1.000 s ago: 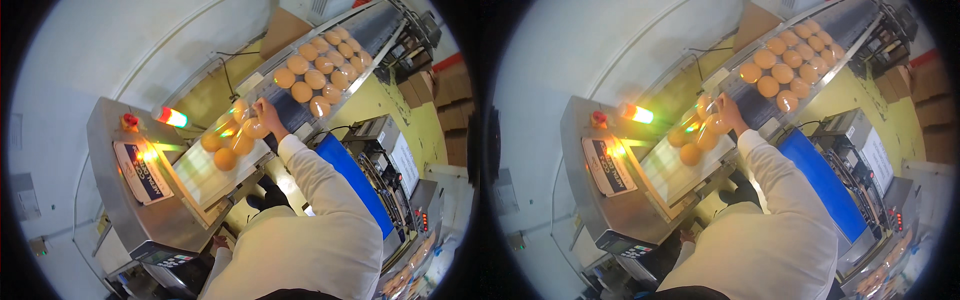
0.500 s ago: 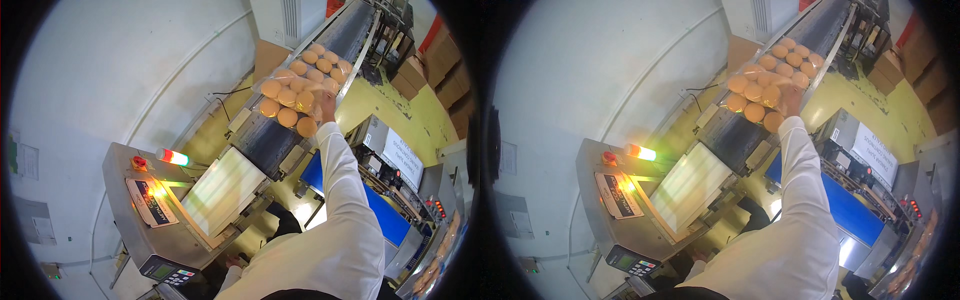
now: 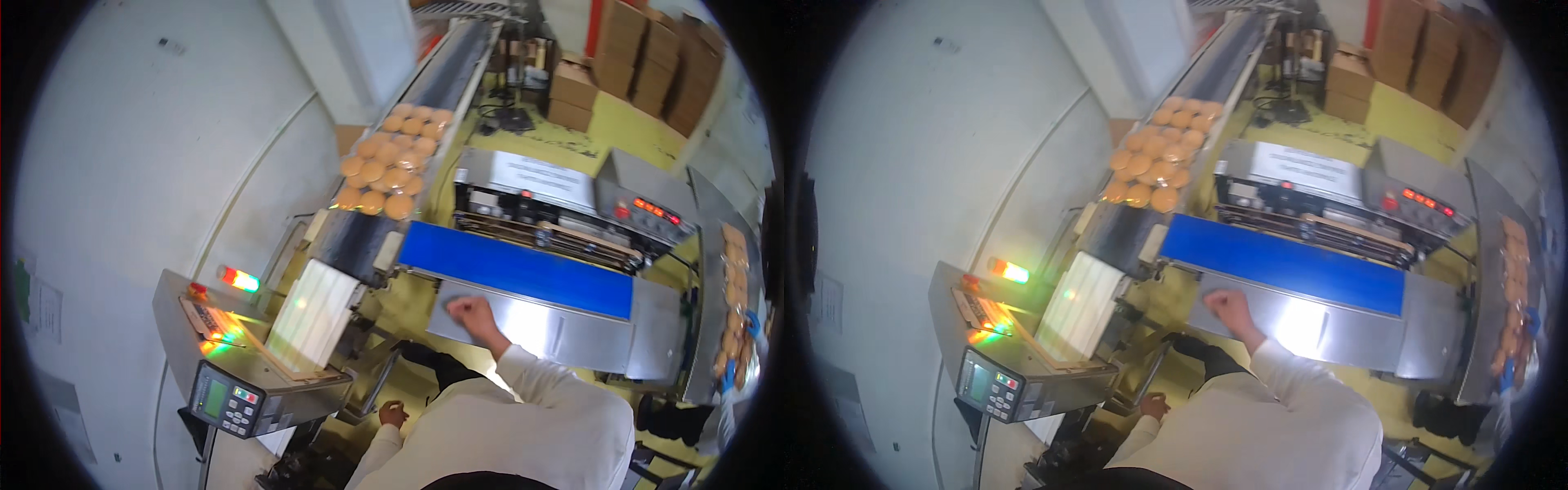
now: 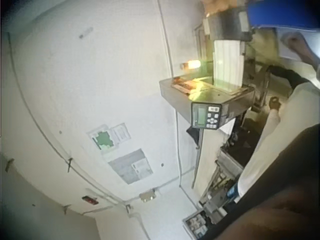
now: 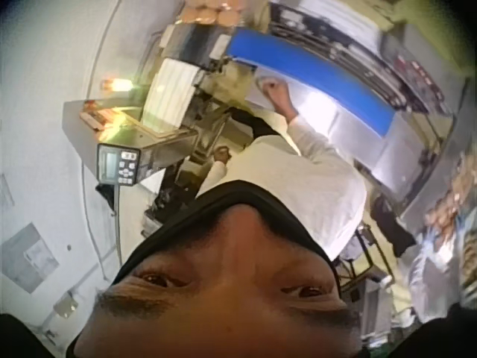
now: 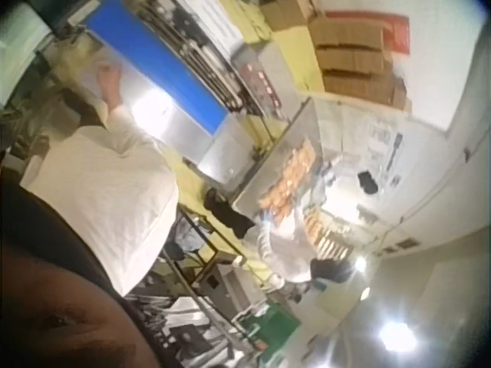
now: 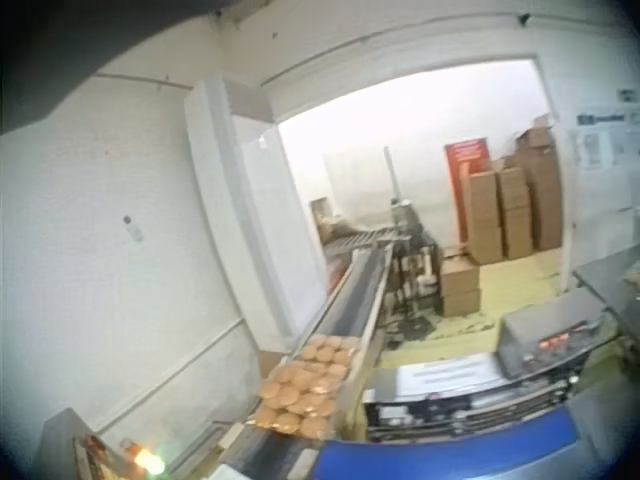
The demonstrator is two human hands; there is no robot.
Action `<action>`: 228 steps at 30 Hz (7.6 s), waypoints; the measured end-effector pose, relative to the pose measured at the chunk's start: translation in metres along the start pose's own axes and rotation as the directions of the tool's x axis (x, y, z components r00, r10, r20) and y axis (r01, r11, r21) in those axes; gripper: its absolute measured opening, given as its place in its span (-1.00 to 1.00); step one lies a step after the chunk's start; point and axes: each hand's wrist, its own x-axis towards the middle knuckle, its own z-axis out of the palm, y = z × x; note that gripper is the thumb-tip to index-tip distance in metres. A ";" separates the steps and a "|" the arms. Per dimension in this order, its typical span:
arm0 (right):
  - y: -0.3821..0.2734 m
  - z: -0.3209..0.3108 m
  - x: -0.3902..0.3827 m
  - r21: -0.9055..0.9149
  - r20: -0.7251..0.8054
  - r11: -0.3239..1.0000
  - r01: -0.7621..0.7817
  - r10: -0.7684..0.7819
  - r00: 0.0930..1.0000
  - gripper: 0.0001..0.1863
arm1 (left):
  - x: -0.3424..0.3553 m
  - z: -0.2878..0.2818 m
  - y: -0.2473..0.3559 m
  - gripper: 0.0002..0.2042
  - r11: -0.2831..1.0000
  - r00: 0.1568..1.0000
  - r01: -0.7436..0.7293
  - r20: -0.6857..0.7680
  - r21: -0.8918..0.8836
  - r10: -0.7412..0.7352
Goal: The person picks up bags of bread buns from a metal table, feeds the open end of each bag into a heat sealer to seal them, and then places the sealed bags onto a conveyor belt that passes through a metal detector.
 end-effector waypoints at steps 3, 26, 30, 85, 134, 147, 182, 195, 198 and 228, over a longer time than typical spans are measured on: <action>0.013 -0.065 -0.095 -0.102 0.033 0.982 -0.160 0.165 0.986 -0.93 | -0.004 0.048 0.078 -0.69 0.933 0.925 -0.360 -0.124 0.024 0.360; 0.049 -0.920 -0.443 -0.732 -0.648 -0.131 -0.669 -0.167 0.743 -0.54 | -0.266 0.549 0.422 -0.79 0.817 0.273 -0.447 0.815 -0.363 0.512; 0.095 -0.955 -0.452 -0.492 -0.871 0.298 -0.818 -0.160 0.465 -0.46 | -0.310 0.665 0.493 -0.75 0.652 0.119 -0.643 0.789 -0.401 0.602; 0.127 -0.716 -0.158 0.431 -0.499 0.877 -0.211 0.427 0.754 -0.89 | -0.158 0.589 0.475 -0.80 0.727 0.891 -0.027 0.313 -0.686 0.329; 0.175 -0.738 -0.139 0.265 -0.823 0.961 -0.082 0.270 0.499 -0.88 | -0.148 0.620 0.531 -0.72 0.887 0.921 -0.369 -0.234 -0.277 0.311; 0.200 -0.688 -0.098 -0.004 -0.868 0.998 -0.063 0.028 0.496 -0.86 | -0.098 0.570 0.523 -0.75 0.776 0.901 -0.434 -0.210 -0.458 0.380; 0.113 -0.384 -0.190 0.170 -0.704 0.974 -0.152 0.228 0.673 -0.95 | -0.023 0.328 0.379 -0.47 0.868 0.861 -0.213 0.332 -0.449 0.384; 0.103 -0.287 -0.330 0.194 -0.211 0.569 -0.799 0.820 0.532 -0.70 | 0.015 0.210 0.392 -0.47 0.870 0.838 -0.069 0.445 -0.488 0.316; 0.088 -0.263 -0.305 0.165 -0.177 0.537 -0.827 0.841 0.511 -0.69 | 0.023 0.186 0.396 -0.52 0.874 0.822 -0.055 0.475 -0.483 0.314; 0.010 -0.278 -0.186 0.312 -0.252 0.930 -0.196 0.280 0.926 -0.82 | 0.170 0.033 0.337 -0.59 0.854 0.887 -0.035 0.378 -0.519 0.266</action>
